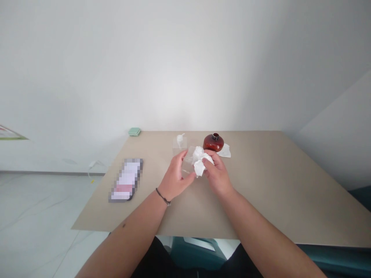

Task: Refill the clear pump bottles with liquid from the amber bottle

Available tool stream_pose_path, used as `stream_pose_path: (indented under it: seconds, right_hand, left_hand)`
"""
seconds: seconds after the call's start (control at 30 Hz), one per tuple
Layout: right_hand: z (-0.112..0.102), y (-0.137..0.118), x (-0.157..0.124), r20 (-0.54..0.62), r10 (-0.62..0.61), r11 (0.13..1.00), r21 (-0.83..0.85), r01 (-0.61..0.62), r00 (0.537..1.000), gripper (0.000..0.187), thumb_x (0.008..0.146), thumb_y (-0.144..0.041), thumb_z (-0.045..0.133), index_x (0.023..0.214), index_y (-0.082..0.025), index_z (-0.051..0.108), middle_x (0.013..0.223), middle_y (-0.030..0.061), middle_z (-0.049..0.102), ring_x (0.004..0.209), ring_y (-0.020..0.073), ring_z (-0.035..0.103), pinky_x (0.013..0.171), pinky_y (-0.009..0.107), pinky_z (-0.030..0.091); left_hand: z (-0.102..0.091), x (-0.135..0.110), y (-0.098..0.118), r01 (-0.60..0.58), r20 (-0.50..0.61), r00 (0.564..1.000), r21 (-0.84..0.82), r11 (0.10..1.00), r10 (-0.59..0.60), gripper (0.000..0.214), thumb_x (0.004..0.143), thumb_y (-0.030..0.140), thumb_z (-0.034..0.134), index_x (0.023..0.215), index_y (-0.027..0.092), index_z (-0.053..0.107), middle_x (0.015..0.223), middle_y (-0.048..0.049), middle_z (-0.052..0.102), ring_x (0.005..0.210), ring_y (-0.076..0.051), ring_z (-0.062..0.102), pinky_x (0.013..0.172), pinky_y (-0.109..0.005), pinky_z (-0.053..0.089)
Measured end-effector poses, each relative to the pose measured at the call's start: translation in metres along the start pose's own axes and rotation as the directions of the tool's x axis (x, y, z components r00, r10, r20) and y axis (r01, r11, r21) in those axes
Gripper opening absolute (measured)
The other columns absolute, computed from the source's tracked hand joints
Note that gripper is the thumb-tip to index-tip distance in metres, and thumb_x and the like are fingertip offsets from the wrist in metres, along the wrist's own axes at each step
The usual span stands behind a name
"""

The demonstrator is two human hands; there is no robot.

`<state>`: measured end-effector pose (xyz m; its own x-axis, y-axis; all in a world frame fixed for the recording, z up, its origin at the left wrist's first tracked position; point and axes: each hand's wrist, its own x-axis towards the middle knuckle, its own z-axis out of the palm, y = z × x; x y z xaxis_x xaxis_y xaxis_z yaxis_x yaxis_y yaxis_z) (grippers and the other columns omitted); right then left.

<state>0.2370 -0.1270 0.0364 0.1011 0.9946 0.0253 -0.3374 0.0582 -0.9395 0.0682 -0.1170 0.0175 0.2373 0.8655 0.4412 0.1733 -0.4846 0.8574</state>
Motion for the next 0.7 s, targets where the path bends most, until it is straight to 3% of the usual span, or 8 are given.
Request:
stream_pose_path:
  seconds: [0.1, 0.23, 0.43, 0.7]
  right_hand:
    - [0.001, 0.004, -0.001, 0.002, 0.014, 1.000, -0.023, -0.014, 1.000, 0.033, 0.076, -0.045, 0.077, 0.103, -0.029, 0.066, 0.093, -0.0023, 0.066, 0.078, 0.0174, 0.061, 0.070, 0.032, 0.053]
    - [0.002, 0.005, -0.001, 0.045, 0.059, 0.998, 0.005, -0.060, 0.997, 0.034, 0.076, -0.045, 0.078, 0.103, -0.029, 0.067, 0.092, -0.0017, 0.066, 0.078, 0.0180, 0.061, 0.068, 0.032, 0.053]
    - [0.004, -0.007, -0.001, 0.095, 0.100, 0.988, 0.105, -0.110, 0.990, 0.034, 0.067, -0.043, 0.081, 0.096, -0.027, 0.070, 0.087, -0.0013, 0.067, 0.074, 0.0182, 0.060, 0.068, 0.033, 0.050]
    - [0.007, -0.018, -0.005, 0.078, 0.139, 0.989, 0.036, -0.142, 0.987, 0.028, 0.066, -0.039, 0.074, 0.089, -0.025, 0.067, 0.075, -0.0020, 0.064, 0.066, 0.0171, 0.055, 0.062, 0.030, 0.042]
  left_hand:
    - [0.007, -0.002, 0.005, 0.053, -0.071, 0.996, -0.011, 0.999, -0.054, 0.092, 0.064, 0.032, 0.093, 0.144, 0.025, 0.046, 0.145, -0.0156, 0.053, 0.138, -0.040, 0.048, 0.120, -0.059, 0.032]
    - [0.009, 0.000, 0.011, 0.077, -0.148, 0.986, 0.036, 0.996, -0.071, 0.085, 0.062, 0.027, 0.091, 0.137, 0.023, 0.050, 0.136, -0.0145, 0.058, 0.128, -0.038, 0.055, 0.114, -0.058, 0.040]
    - [-0.002, 0.001, 0.011, 0.013, 0.025, 1.000, -0.134, 0.991, -0.010, 0.076, 0.069, 0.026, 0.083, 0.135, 0.022, 0.046, 0.132, -0.0131, 0.061, 0.121, -0.034, 0.061, 0.107, -0.048, 0.048]
    - [-0.005, -0.002, -0.001, 0.024, 0.213, 0.976, -0.322, 0.947, 0.047, 0.073, 0.072, 0.034, 0.082, 0.133, 0.027, 0.044, 0.127, -0.0098, 0.058, 0.114, -0.029, 0.060, 0.097, -0.043, 0.051]
